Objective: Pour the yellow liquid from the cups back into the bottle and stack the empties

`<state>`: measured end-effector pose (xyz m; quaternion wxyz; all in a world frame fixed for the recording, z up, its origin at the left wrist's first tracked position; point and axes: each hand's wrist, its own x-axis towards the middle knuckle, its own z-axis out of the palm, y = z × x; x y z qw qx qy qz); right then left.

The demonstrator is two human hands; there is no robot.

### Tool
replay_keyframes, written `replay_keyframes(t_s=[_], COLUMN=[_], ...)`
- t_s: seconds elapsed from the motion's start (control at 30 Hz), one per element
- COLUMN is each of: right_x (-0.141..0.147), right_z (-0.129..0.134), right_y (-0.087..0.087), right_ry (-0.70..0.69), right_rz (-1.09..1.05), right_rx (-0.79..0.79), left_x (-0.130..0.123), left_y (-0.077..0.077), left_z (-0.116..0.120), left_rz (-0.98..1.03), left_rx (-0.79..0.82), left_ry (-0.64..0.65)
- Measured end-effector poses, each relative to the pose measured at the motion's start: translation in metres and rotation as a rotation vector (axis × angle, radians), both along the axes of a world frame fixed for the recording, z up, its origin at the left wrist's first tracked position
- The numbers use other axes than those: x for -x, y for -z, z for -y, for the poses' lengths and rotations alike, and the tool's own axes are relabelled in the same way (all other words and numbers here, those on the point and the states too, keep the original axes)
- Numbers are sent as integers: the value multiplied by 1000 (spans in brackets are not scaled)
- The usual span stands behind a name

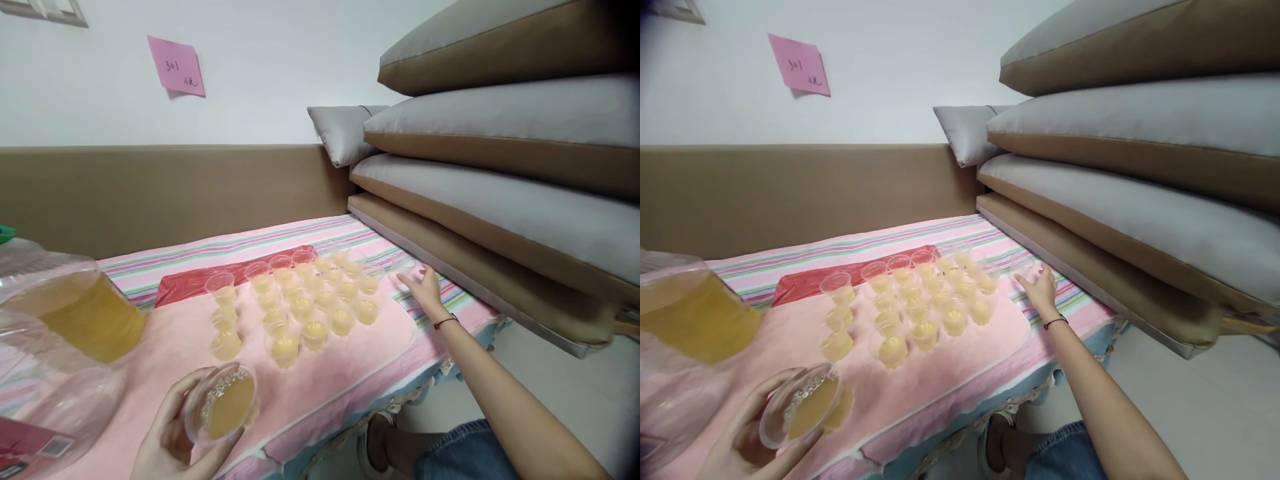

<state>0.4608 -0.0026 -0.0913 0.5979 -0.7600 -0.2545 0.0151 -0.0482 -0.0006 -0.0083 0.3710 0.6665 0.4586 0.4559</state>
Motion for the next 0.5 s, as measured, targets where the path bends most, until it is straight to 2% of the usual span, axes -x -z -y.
replay_keyframes(t_s=[0.1, 0.2, 0.3, 0.4, 0.5], right_x=[30, 70, 103, 119, 124], right_z=[17, 26, 25, 18, 17], right_y=[-3, 1, 3, 2, 0], right_ry=[-73, -281, -442, -481, -449], right_rz=[-24, -85, -121, -136, -171], right_rx=[11, 16, -6, -48, -77], left_x=[2, -1, -5, -10, -15], left_y=[7, 11, 12, 9, 5], left_z=[-4, -4, -1, 6, 15], left_rz=[6, 45, 52, 106, 168], left_rx=[-6, -21, -33, -15, 15], left_ry=[48, 48, 115, 128, 103])
